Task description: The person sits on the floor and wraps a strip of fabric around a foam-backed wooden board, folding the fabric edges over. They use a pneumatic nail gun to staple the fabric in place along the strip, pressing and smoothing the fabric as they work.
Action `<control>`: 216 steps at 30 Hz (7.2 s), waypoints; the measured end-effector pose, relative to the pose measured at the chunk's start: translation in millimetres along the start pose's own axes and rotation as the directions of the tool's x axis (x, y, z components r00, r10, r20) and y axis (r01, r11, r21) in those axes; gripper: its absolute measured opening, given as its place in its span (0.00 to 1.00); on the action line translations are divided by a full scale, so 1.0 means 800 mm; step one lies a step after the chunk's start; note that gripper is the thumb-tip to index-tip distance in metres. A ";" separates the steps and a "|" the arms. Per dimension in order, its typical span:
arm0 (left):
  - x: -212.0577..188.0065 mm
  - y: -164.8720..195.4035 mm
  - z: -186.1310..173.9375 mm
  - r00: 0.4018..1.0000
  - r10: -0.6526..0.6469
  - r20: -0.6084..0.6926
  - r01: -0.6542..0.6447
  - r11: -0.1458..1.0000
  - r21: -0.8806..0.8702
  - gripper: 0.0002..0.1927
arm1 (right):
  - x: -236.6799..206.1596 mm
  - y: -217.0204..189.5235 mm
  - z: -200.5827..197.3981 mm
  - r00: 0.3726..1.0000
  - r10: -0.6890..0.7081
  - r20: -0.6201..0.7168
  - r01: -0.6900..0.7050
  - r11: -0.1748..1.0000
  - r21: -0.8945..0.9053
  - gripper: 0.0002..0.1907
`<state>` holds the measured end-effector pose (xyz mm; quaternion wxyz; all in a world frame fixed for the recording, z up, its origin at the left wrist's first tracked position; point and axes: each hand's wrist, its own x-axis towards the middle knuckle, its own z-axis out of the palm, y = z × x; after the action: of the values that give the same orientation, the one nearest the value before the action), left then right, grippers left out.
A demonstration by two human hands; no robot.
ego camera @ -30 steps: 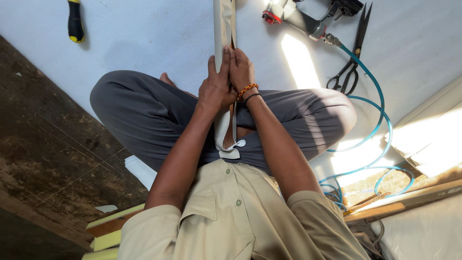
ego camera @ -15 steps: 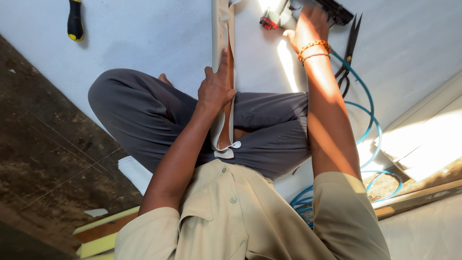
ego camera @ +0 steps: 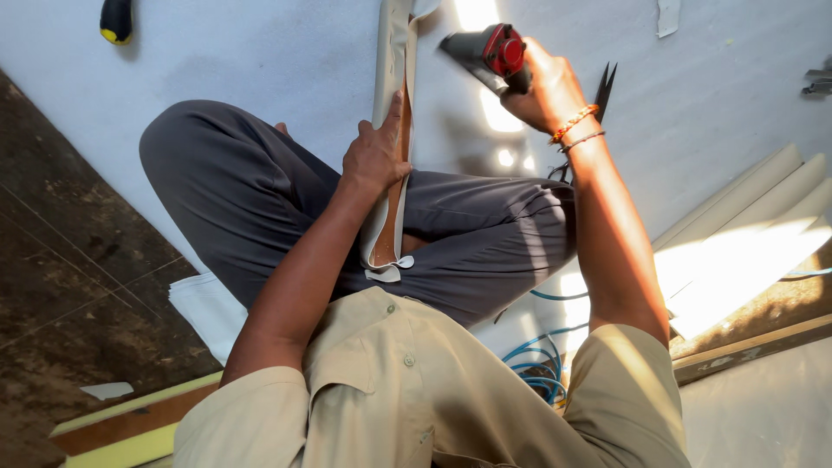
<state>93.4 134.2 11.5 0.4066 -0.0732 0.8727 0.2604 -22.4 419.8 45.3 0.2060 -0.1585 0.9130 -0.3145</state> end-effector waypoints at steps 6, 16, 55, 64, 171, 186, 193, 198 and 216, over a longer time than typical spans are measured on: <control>0.004 -0.009 0.007 0.998 0.040 -0.052 -0.041 0.999 -0.016 0.65 | 0.024 -0.049 0.032 0.971 -0.048 0.236 0.017 0.992 0.129 0.19; 0.014 -0.020 0.022 0.994 0.060 -0.088 -0.062 0.998 -0.021 0.62 | 0.034 -0.056 0.048 0.961 -0.001 0.275 0.003 1.000 -0.008 0.17; -0.001 0.035 0.023 0.957 0.040 -0.287 0.008 0.987 0.162 0.43 | -0.010 -0.149 0.163 0.829 0.532 0.174 -0.381 0.309 0.871 0.16; 0.006 0.037 -0.050 0.944 -0.022 0.330 0.034 0.999 -0.031 0.46 | -0.052 -0.162 0.197 0.808 0.544 0.226 -0.185 -0.129 0.974 0.13; -0.006 -0.056 0.057 0.802 0.507 -0.315 -0.593 0.739 -0.320 0.68 | -0.035 -0.087 0.319 0.831 0.492 -0.260 -0.292 0.783 0.549 0.18; -0.024 -0.032 0.065 0.966 0.189 -0.176 -0.164 0.975 0.149 0.62 | -0.020 -0.087 0.263 0.833 0.525 0.174 -0.531 0.671 0.518 0.14; -0.025 -0.015 0.048 0.996 0.075 -0.050 -0.066 0.986 0.155 0.66 | 0.014 0.046 0.124 0.935 0.063 -0.349 -0.160 0.953 -0.256 0.15; -0.025 -0.029 0.043 0.991 0.120 -0.056 -0.112 0.985 0.128 0.69 | 0.017 0.071 0.103 0.909 -0.080 -0.409 -0.179 0.810 -0.558 0.32; -0.029 -0.032 0.027 0.998 0.068 0.019 -0.069 0.995 0.071 0.67 | -0.037 -0.081 0.021 0.978 -0.023 0.209 0.014 0.999 0.043 0.21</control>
<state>132.2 121.4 7.3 0.4071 -0.0264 0.8799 0.2434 21.8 374.9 83.1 0.3015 -0.1950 0.8780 -0.3166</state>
